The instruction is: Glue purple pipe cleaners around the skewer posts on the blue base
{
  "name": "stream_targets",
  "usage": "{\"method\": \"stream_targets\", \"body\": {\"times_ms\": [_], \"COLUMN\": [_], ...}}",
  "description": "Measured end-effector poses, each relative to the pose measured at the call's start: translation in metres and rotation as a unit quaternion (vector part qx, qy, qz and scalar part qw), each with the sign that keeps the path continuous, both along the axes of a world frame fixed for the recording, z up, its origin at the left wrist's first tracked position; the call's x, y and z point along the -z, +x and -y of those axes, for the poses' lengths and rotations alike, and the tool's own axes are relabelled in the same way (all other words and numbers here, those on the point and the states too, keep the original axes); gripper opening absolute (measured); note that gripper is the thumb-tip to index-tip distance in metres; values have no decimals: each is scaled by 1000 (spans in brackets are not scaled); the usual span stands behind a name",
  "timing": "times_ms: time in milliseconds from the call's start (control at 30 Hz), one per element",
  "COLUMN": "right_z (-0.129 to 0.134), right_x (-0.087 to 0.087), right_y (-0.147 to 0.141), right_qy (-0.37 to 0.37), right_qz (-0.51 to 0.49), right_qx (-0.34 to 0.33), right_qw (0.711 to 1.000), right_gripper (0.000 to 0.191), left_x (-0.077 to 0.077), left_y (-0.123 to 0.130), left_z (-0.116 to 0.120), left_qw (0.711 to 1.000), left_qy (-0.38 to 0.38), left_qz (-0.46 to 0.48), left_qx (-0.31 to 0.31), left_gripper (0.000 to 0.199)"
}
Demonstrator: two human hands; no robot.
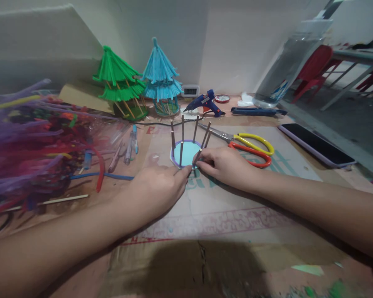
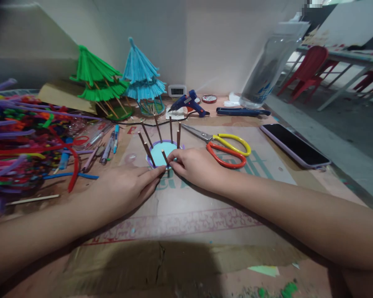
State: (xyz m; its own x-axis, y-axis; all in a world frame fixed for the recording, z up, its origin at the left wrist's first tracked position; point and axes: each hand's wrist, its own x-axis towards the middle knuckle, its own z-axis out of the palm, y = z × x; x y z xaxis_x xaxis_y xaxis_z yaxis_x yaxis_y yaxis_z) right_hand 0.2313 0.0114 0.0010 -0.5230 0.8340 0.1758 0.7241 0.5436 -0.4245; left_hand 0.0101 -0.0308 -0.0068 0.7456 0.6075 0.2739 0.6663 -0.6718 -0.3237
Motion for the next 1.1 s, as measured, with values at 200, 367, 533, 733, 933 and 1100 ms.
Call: {"method": "stream_targets", "body": {"times_ms": [200, 367, 533, 733, 933, 1100], "right_z": [2, 10, 3, -24, -31, -29], "right_x": [0, -6, -18, -30, -29, -19], "right_y": [1, 17, 30, 40, 47, 45], "right_qy": [8, 45, 57, -76, -104, -55], "right_qz": [9, -53, -189, -299, -273, -161], "right_qx": [-7, -20, 55, 124, 102, 49], "right_qw": [1000, 997, 979, 943, 951, 984], "right_gripper": [20, 24, 15, 20, 7, 12], "left_x": [-2, -6, -9, -7, -2, -3], "left_y": [1, -1, -9, -11, -8, -8], "left_z": [1, 0, -12, -17, -16, -17], "left_qw": [1000, 1000, 999, 998, 985, 977], "left_qy": [-23, -19, -17, -38, -145, -178], "left_qz": [9, 11, 9, 24, 92, 110], "left_qx": [0, -15, -31, -52, -34, -34], "left_gripper": [29, 31, 22, 21, 27, 27]}}
